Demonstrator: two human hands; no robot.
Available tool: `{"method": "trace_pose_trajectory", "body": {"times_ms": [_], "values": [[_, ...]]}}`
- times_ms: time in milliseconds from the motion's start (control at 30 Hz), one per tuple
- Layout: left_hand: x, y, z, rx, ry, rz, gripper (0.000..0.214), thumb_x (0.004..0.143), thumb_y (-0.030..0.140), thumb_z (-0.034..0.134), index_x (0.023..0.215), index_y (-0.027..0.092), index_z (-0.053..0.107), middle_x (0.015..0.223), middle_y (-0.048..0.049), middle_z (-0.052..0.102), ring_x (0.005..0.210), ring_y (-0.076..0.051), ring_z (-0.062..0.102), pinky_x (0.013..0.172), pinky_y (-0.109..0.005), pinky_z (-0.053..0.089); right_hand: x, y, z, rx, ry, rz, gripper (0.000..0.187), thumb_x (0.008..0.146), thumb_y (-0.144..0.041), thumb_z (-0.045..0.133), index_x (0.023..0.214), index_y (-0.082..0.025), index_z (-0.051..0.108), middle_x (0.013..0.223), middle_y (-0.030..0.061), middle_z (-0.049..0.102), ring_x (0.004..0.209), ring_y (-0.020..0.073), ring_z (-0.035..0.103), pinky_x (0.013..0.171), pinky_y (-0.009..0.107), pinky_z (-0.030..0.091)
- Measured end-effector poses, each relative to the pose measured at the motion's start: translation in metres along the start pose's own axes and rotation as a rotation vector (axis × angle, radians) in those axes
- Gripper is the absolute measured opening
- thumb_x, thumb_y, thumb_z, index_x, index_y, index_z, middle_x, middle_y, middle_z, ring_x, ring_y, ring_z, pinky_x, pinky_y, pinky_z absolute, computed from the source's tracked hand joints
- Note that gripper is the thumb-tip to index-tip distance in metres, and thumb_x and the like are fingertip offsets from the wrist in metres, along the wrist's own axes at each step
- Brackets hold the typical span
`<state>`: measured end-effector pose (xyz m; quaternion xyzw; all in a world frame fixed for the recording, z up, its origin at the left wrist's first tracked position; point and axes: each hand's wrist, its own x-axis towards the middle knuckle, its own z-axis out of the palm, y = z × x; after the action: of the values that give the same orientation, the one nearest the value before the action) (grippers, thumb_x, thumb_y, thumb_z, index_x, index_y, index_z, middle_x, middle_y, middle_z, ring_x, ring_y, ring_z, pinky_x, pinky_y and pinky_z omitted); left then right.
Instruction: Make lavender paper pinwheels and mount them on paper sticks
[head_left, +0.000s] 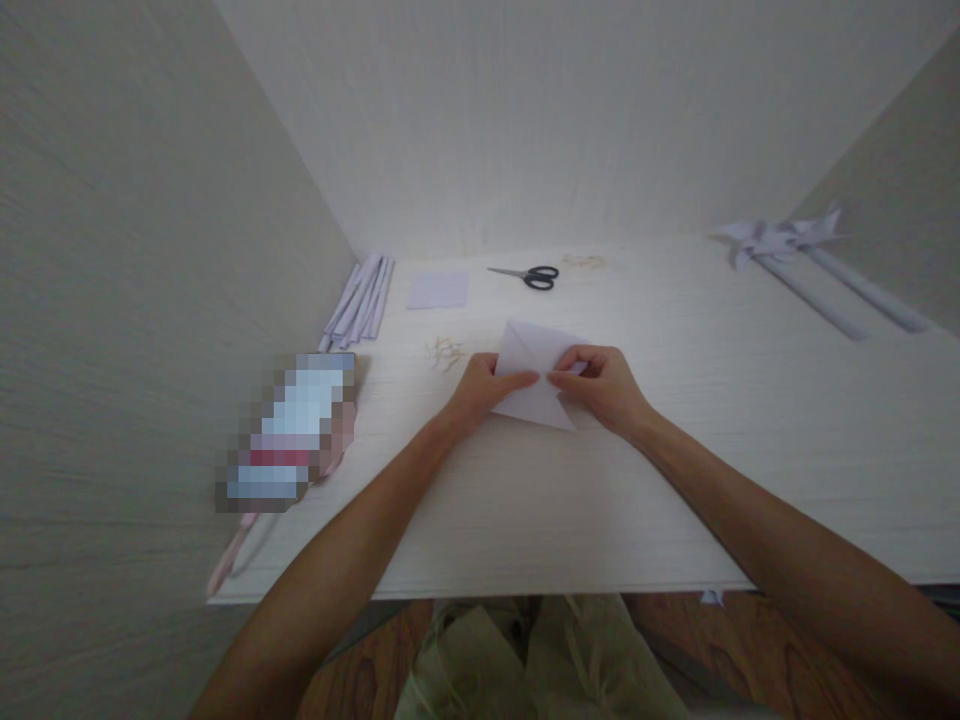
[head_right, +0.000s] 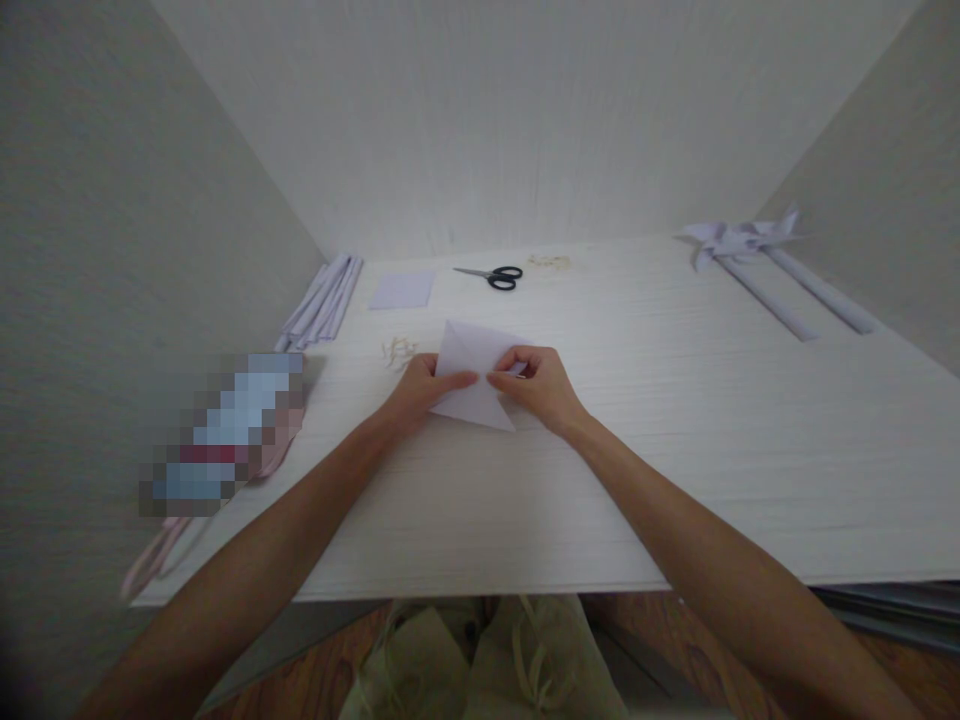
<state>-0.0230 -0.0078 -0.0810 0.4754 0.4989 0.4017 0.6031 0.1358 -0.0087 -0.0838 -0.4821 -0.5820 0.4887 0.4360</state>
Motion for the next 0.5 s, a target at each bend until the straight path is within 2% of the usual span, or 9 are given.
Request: {"method": "trace_pose_trajectory", "body": {"times_ms": [500], "values": [[-0.003,0.0029,0.0013,0.044,0.002,0.012,0.029,0.051,0.03,0.068,0.071,0.01,0.063,0.066,-0.0051,0.064,0.054,-0.013,0.056,0.049,-0.023,0.043,-0.0005,0.001,-0.0013,0.074,-0.052,0.028,0.019,0.056,-0.028,0.065,0.057,-0.016,0.05,0.047,-0.0039,0.05,0.038,0.0073,0.044,0.036,0.02,0.031]]}}
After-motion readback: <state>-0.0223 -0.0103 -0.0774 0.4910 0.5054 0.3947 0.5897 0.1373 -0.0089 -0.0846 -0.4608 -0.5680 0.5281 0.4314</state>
